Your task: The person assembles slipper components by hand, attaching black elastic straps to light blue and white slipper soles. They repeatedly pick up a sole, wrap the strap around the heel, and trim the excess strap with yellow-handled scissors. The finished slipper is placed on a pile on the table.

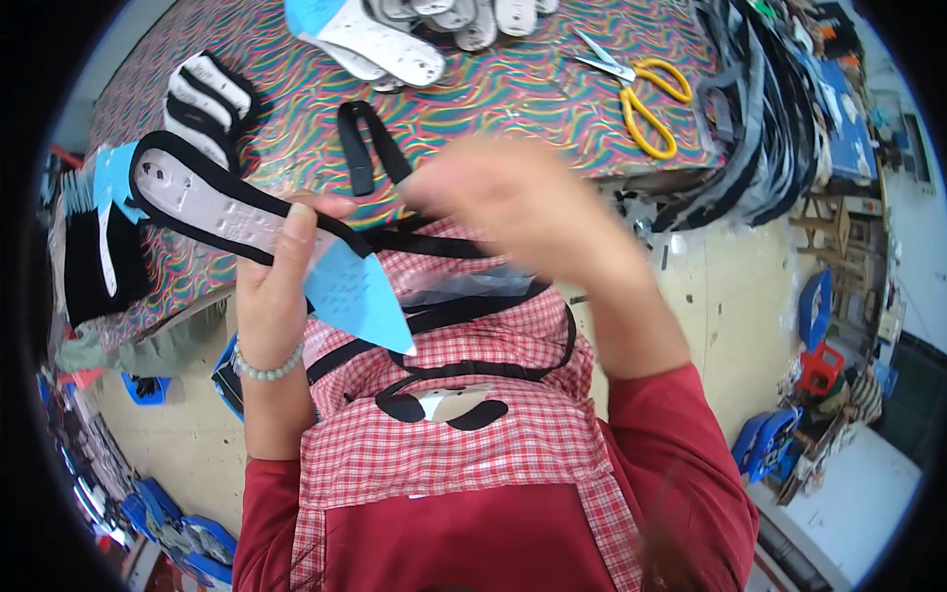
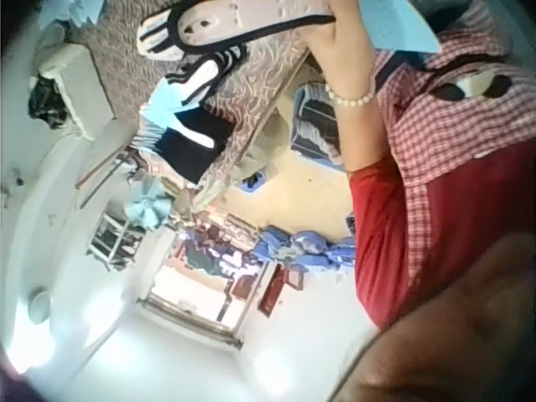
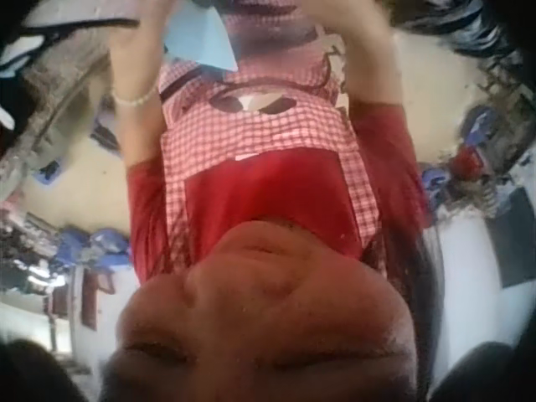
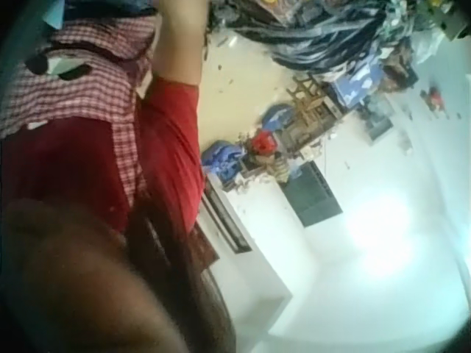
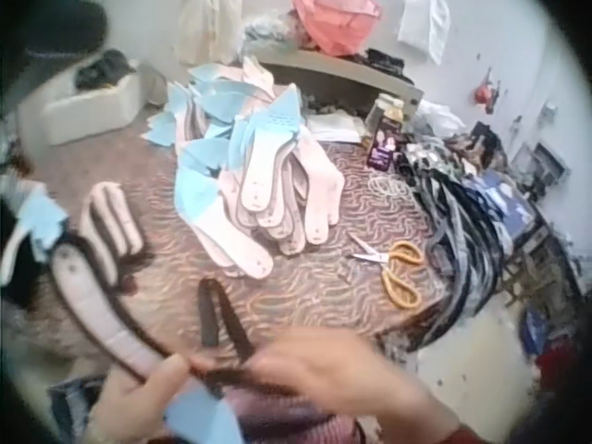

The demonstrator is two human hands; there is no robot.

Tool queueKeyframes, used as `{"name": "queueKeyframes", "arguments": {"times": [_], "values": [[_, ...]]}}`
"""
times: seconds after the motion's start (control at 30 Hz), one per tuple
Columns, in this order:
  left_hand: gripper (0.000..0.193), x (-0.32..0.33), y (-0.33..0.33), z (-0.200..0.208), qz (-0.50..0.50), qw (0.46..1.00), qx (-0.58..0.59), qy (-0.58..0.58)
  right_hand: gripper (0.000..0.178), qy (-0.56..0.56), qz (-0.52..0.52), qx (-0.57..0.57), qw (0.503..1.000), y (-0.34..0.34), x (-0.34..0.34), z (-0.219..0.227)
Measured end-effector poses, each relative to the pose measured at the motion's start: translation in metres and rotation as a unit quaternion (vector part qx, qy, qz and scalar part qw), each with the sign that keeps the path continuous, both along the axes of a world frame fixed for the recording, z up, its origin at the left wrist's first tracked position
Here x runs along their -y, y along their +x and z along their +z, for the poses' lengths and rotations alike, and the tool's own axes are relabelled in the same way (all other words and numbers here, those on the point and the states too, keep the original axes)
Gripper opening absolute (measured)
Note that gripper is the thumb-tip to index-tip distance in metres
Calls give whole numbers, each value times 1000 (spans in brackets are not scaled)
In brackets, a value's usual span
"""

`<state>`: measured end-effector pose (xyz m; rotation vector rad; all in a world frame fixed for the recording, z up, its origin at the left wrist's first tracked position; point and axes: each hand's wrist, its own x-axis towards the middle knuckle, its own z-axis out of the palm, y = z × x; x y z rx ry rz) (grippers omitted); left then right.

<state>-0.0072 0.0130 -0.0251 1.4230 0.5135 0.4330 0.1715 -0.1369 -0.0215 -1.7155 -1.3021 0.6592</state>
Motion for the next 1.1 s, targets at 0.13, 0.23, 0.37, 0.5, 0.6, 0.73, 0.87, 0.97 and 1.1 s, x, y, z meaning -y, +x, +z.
{"name": "queueKeyframes", "arguments": {"times": [0.13,0.23,0.37,0.5,0.6,0.73,0.87,0.97,1.1], "values": [[23,7,10,0,64,997,13,40,31,-80,72,-56,993,-42,-27,-22],[19,-8,4,-3,65,997,18,41,27,-145,239,37,959,-34,-19,-31],[20,-7,1,-8,-86,989,-98,70,34,115,-28,-73,990,-16,-48,-10],[44,5,6,-27,-111,994,-16,9,28,103,-20,12,994,-34,-56,-4],[57,-38,4,-5,-290,950,-104,47,28,138,-39,-16,989,-36,-43,-13],[60,-28,17,1,-104,959,170,-201,23,49,36,20,998,-46,-39,-16],[54,-20,24,2,-114,971,164,-130,34,57,-33,-196,978,-61,-43,-31],[55,-10,30,5,-110,977,168,-72,40,-13,-4,-443,896,-60,-41,-30],[99,-18,32,-2,-238,904,192,-298,34,13,223,-822,524,-73,-44,-31]]}}
